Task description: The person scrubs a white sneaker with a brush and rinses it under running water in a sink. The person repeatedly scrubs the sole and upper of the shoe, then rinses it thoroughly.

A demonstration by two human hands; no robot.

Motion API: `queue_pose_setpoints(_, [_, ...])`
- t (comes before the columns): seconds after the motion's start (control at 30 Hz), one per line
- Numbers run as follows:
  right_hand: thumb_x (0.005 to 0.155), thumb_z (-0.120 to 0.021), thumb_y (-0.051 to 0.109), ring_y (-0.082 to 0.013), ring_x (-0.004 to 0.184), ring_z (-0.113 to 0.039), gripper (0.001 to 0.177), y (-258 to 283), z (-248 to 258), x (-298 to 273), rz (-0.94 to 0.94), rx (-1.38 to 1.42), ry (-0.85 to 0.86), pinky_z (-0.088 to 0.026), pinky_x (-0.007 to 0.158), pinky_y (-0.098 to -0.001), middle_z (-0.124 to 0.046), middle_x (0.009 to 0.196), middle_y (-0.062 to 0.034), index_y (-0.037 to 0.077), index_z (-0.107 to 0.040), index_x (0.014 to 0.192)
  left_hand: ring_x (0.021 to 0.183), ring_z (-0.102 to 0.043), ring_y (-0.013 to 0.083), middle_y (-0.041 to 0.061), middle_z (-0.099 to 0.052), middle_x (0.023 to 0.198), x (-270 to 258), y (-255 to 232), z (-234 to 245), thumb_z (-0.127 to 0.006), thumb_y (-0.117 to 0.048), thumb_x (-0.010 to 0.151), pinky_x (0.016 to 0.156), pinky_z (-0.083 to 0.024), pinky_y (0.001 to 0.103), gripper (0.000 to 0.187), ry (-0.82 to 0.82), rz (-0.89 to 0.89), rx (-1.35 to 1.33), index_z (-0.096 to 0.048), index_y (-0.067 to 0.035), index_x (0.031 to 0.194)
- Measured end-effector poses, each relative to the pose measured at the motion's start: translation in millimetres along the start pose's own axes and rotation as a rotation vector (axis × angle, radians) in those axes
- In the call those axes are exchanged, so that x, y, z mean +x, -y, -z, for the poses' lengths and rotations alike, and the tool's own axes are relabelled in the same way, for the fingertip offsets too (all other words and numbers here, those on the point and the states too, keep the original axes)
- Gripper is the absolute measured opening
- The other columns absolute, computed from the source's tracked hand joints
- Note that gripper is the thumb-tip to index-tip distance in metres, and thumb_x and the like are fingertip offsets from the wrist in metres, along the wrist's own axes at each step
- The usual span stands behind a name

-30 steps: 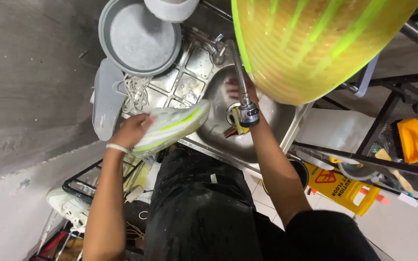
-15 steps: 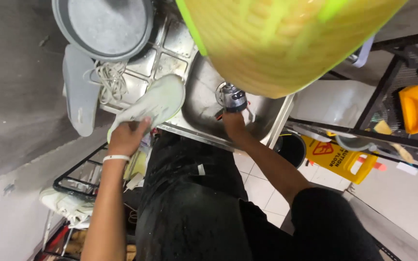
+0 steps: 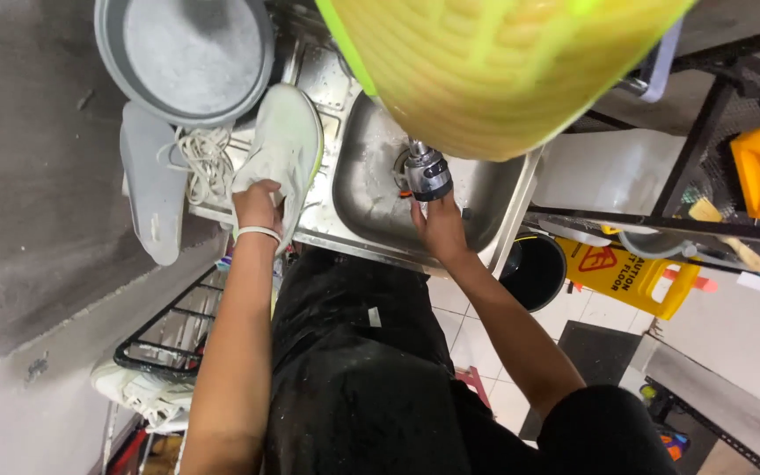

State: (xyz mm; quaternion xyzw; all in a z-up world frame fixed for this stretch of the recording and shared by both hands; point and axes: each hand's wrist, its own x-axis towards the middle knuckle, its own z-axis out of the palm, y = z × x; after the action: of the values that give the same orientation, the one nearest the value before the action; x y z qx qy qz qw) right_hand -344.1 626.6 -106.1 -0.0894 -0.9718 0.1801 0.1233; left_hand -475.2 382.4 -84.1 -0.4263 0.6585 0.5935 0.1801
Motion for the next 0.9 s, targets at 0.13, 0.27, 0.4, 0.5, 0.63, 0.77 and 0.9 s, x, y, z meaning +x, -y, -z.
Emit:
queue_pose_setpoints(0.13, [0.081,-0.063,0.022,-0.0283,0.063,-0.058,0.022,21,36,11,0.162,-0.023,-0.094,-0.047,0.053,-0.0321,-0.05,0.067,-0.0096,0.002,-0.058,0.079,0.11,-0.044,0.0307,0.02,-0.046,0.116,-95,-92,-3,-0.065,-0.04,0.063,0.091,-0.035,0.043,0.075,0.071,0.102,0.074,-0.044,0.005,0.118])
queue_pose_setpoints(0.27, [0.08,-0.064,0.023,-0.0227,0.06,-0.053,0.02,25,60,12,0.12,-0.126,-0.179,-0.044,0.054,-0.03,-0.045,0.067,-0.0036,0.008,-0.054,0.071,0.116,-0.046,0.0296,0.021,-0.054,0.116,-87,-67,6,-0.07,-0.052,0.068,0.098,-0.035,0.04,0.073,0.124,-0.077,0.514,-0.053,0.004,0.112])
queue_pose_setpoints(0.4, [0.078,-0.066,0.021,-0.0226,0.065,-0.056,0.018,52,101,25,0.173,-0.154,-0.183,-0.045,0.06,-0.0305,-0.05,0.072,-0.0059,0.005,-0.061,0.082,0.113,-0.048,0.0295,0.018,-0.056,0.113,-66,-52,11,-0.077,-0.039,0.064,0.095,-0.038,0.04,0.066,0.148,-0.095,0.441,-0.054,0.002,0.111])
queue_pose_setpoints(0.5, [0.078,-0.066,0.013,-0.0288,0.063,-0.056,0.015,61,117,33,0.163,-0.12,-0.24,-0.046,0.058,-0.0341,-0.052,0.071,-0.0124,0.0,-0.059,0.083,0.104,-0.053,0.0261,0.016,-0.059,0.106,-42,-44,15,-0.074,-0.037,0.068,0.083,-0.046,0.042,0.062,0.204,-0.004,0.394,-0.055,0.005,0.11])
queue_pose_setpoints(0.63, [0.079,-0.063,0.013,-0.029,0.068,-0.059,0.015,60,103,15,0.117,-0.004,-0.204,-0.047,0.061,-0.0344,-0.056,0.077,-0.0116,0.001,-0.059,0.086,0.101,-0.056,0.0286,0.021,-0.06,0.097,-37,-33,21,-0.07,-0.037,0.072,0.084,-0.043,0.042,0.055,0.244,-0.089,0.526,-0.058,0.009,0.099])
queue_pose_setpoints(0.77, [0.086,-0.052,0.037,-0.0447,0.062,-0.058,0.038,74,55,14,-0.464,-0.012,0.203,-0.045,0.058,-0.0531,-0.058,0.076,-0.0212,0.0,-0.048,0.096,0.108,-0.051,0.0335,0.026,-0.057,0.108,-53,-50,16,-0.058,-0.038,0.082,0.093,-0.039,0.045,0.053,0.283,-0.165,0.542,-0.055,0.009,0.106])
queue_pose_setpoints(0.9, [0.089,-0.045,0.033,-0.0443,0.073,-0.062,0.032,143,34,97,-0.599,0.119,0.421,-0.049,0.067,-0.0535,-0.061,0.076,-0.0227,0.003,-0.039,0.1,0.114,-0.048,0.0325,0.028,-0.053,0.114,-76,-75,16,-0.061,-0.049,0.075,0.098,-0.036,0.042,0.071,0.281,-0.147,0.425,-0.052,0.012,0.109])
